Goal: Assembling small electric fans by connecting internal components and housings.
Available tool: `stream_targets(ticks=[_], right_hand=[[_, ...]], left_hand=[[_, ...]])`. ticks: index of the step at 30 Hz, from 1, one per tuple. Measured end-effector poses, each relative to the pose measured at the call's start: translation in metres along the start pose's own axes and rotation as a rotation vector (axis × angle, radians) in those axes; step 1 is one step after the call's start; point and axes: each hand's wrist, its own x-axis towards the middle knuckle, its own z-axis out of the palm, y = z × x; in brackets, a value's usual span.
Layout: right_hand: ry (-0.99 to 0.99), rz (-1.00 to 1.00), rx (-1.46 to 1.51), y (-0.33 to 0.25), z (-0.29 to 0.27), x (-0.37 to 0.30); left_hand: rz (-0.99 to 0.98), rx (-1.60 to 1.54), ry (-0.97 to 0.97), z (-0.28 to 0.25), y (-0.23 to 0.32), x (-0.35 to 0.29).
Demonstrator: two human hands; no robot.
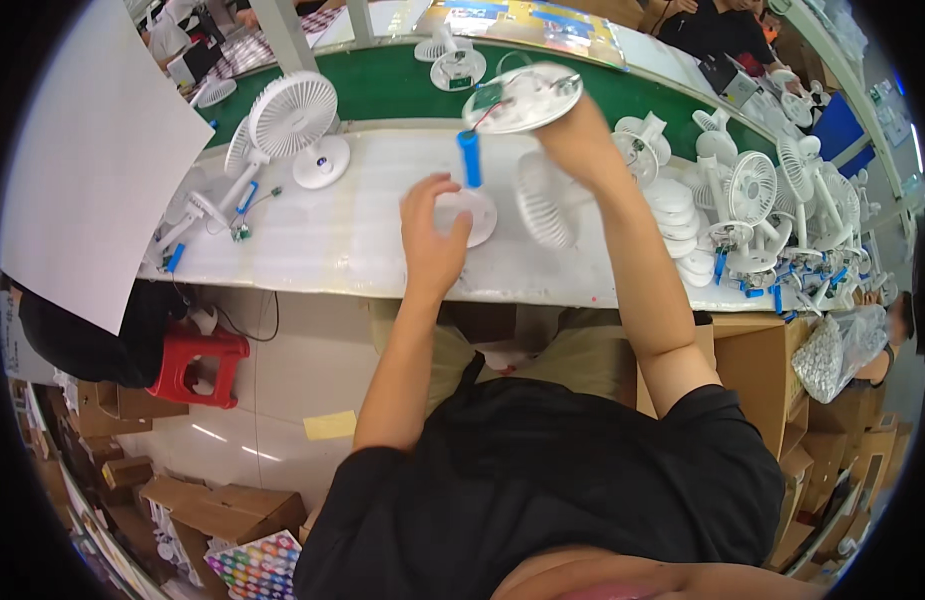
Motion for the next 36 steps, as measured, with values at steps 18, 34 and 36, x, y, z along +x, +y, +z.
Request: stream_targets(ticks=[18,34,36], right_hand=[[-0.341,-0.123,-0.091,0.025,0.134,0.058],[0.063,0.095,-0.54,0.17,0.069,0.112],[0.109,0.155,-0.523,0.143,0.049,0.079]], left_hand=[[-0.552,-0.858,0.251,-0.16,0.073,-0.108],[-0.503,-0.555,0.884,-0.423,0.03,-0.179],[-0.56,-0.544,0.961,-0.458,0.008,-0.171]])
